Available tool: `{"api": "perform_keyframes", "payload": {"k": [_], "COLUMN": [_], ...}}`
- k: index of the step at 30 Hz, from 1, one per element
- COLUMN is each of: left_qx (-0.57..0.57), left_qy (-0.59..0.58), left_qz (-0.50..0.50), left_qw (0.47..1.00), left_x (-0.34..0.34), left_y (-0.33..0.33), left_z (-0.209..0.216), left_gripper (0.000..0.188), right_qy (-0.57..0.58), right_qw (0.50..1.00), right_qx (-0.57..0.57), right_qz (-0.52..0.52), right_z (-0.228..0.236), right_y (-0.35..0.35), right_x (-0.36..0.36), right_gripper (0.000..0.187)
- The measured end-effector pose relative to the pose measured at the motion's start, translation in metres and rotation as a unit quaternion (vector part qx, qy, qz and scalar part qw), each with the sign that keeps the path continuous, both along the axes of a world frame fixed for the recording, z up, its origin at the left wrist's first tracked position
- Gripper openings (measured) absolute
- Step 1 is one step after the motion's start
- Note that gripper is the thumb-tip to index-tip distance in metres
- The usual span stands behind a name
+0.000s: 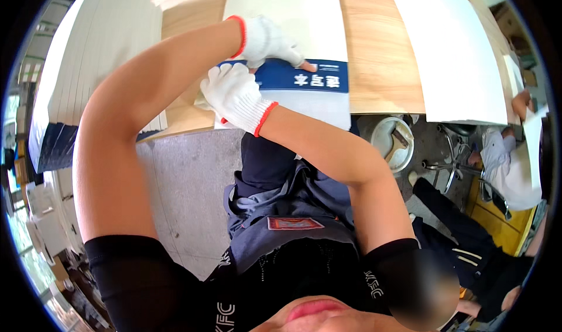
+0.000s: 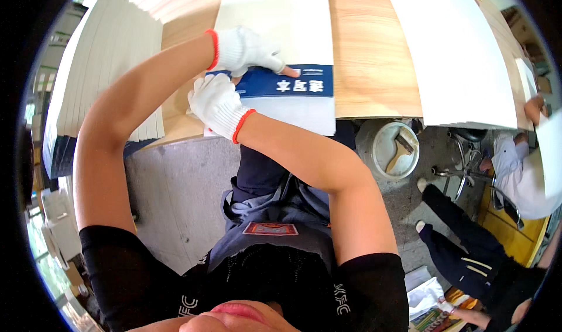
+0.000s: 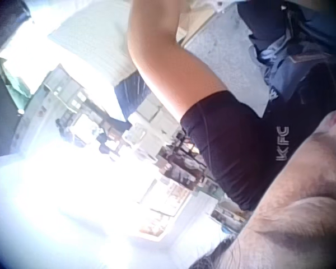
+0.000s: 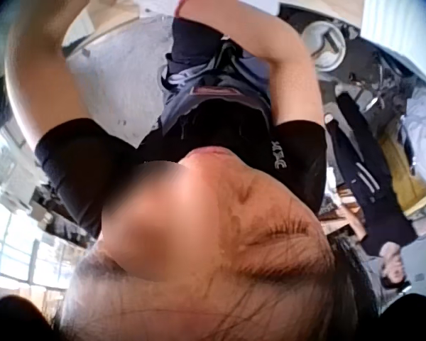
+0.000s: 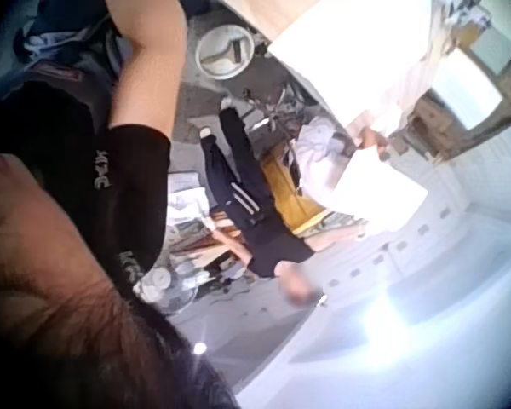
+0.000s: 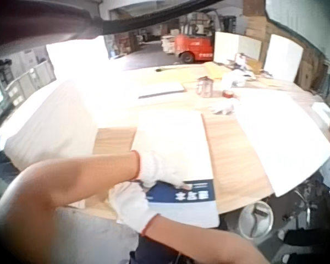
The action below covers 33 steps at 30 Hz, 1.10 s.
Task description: The person assembles notebooks by inserting white paper stacks into blue covers. They repeatedly pick up a cover, place a paper stack inside, and fold the cover shut. The person also uses a brush to apply a substance from a bucket onto the edges of the paper stacks. The finished notebooks are stacked on the table.
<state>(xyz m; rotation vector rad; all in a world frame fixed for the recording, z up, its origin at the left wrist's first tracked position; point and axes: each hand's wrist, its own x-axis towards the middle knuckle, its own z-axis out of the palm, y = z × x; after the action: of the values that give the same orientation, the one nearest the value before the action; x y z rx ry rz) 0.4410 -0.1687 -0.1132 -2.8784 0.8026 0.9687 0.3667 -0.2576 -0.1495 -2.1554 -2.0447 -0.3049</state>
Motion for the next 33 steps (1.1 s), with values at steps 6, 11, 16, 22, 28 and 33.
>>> {"api": "perform_keyframes", "payload": {"k": [6, 11, 16, 22, 28, 33], "left_qx": [0.115, 0.138, 0.138, 0.008, -0.573, -0.785], "left_qy": [0.011, 0.006, -0.087, -0.37, -0.174, -0.004], "left_qz": [-0.021, -0.032, -0.017, 0.113, 0.56, 0.613], "left_qw": [0.993, 0.99, 0.986, 0.922, 0.572, -0.085], "left_x": [-0.004, 0.0, -0.012, -0.085, -0.17, -0.166], "left_y": [-0.01, -0.033, -0.049, -0.075, -0.111, -0.097], "left_z": [0.017, 0.031, 0.029, -0.028, -0.053, -0.051], "left_gripper": [0.118, 0.121, 0.086, 0.044, 0.054, 0.041], "right_qy": [0.187, -0.003, -0.045, -0.041, 0.053, 0.071], "right_qw": [0.944, 0.993, 0.965, 0.973, 0.996, 0.996], "right_qx": [-0.241, 0.063, -0.12, -0.127, 0.007, -0.001], "right_qz": [-0.126, -0.101, -0.227, -0.191, -0.072, -0.046], "right_z": [0.042, -0.007, 0.011, 0.057, -0.014, -0.016], "right_y": [-0.124, -0.209, -0.23, -0.197, -0.212, -0.22], "right_x": [0.088, 0.137, 0.193, 0.145, 0.157, 0.164], "right_gripper": [0.018, 0.023, 0.021, 0.038, 0.047, 0.048]}}
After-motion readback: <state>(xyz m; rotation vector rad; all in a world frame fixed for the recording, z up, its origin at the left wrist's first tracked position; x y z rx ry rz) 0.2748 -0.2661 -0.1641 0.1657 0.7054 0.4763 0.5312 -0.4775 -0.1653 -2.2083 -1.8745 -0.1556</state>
